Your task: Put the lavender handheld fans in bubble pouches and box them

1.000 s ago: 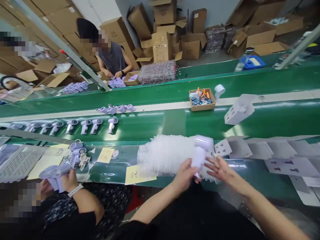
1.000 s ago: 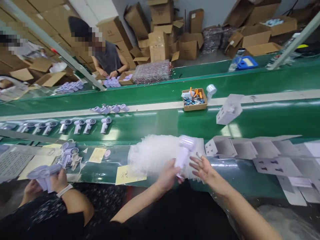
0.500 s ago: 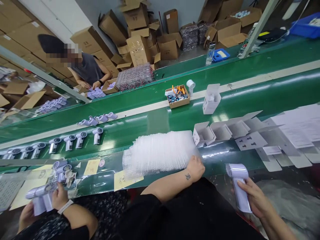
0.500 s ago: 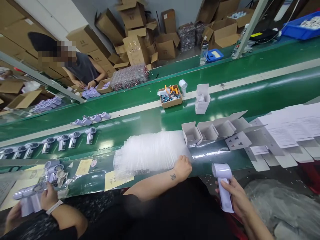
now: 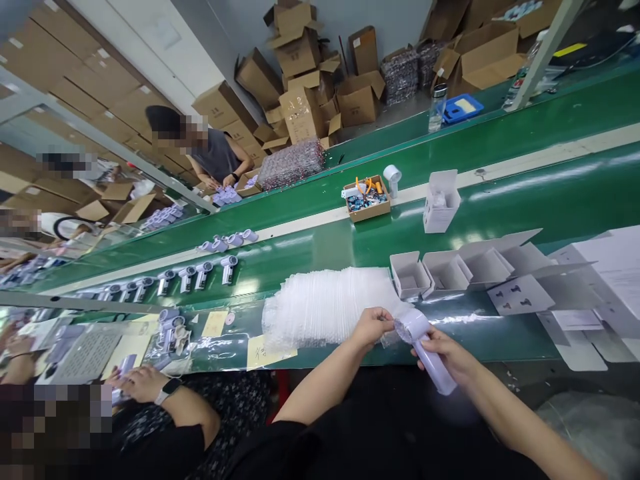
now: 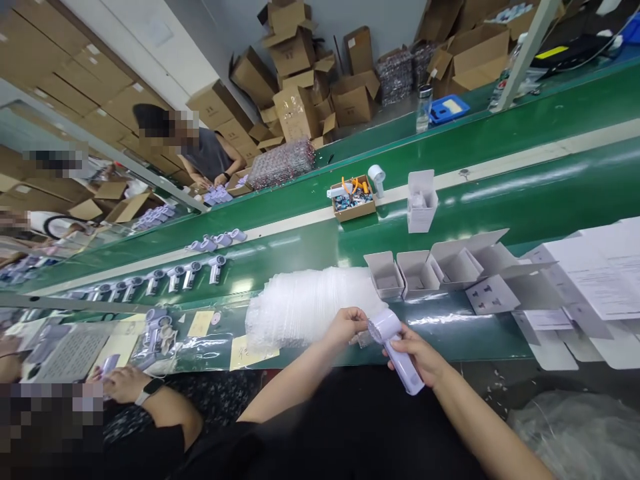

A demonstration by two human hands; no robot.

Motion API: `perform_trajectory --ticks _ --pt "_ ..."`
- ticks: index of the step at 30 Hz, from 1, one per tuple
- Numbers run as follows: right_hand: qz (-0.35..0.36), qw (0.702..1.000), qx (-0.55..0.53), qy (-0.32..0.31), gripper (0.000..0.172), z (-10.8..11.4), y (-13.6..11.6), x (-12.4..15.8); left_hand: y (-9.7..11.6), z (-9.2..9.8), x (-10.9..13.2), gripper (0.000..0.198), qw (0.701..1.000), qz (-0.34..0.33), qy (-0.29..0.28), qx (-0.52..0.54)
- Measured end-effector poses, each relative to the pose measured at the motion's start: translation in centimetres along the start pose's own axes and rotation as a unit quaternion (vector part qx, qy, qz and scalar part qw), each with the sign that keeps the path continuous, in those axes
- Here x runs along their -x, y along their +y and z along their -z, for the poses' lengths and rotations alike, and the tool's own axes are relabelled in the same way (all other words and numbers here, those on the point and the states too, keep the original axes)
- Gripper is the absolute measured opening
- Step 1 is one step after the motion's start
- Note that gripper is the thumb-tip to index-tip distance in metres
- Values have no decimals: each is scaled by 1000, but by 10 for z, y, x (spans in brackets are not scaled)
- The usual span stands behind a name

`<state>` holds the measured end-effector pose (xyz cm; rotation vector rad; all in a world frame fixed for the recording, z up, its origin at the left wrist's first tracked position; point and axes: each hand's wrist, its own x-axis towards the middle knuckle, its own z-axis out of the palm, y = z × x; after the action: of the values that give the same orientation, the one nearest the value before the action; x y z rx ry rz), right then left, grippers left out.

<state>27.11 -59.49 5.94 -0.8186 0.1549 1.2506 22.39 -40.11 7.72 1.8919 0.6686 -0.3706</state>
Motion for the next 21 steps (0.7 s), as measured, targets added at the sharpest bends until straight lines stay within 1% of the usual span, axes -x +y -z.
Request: perform_trajectory --ticks 3,5,6,7,9,10,12,14,15,17,19,21 --pt "-21 998 58 22 56 5 -3 0 0 4 3 13 996 -5 33 77" --pt "-45 993 103 19 60 5 -6 6 1 2 3 14 992 -23 30 119" --pt "-52 992 117 5 63 4 -8 10 1 0 3 15 991 -31 22 128" --pt "-52 991 122 -17 69 3 -10 13 2 -2 2 17 991 -36 15 127" --pt "-38 992 109 -58 87 0 -15 16 4 -6 1 23 994 -39 6 105" --pt "-32 993 98 -64 95 -1 -18 17 4 -7 0 23 994 -42 4 99" --pt "-28 995 82 -42 107 -2 -22 17 6 -8 0 20 993 -50 4 104" --pt "-35 996 79 -5 111 0 -25 15 8 -8 -1 16 992 -53 14 116" --pt "-40 996 77 3 111 2 -26 15 8 -8 -1 15 991 -52 19 120" --pt "-56 995 75 -19 107 5 -25 13 9 -8 -1 14 990 -54 10 127" --pt "-74 993 75 -58 93 6 -25 12 9 -8 -1 13 988 -61 -17 140" --pt "-73 992 80 -65 75 6 -24 11 9 -7 0 12 986 -68 -32 150"
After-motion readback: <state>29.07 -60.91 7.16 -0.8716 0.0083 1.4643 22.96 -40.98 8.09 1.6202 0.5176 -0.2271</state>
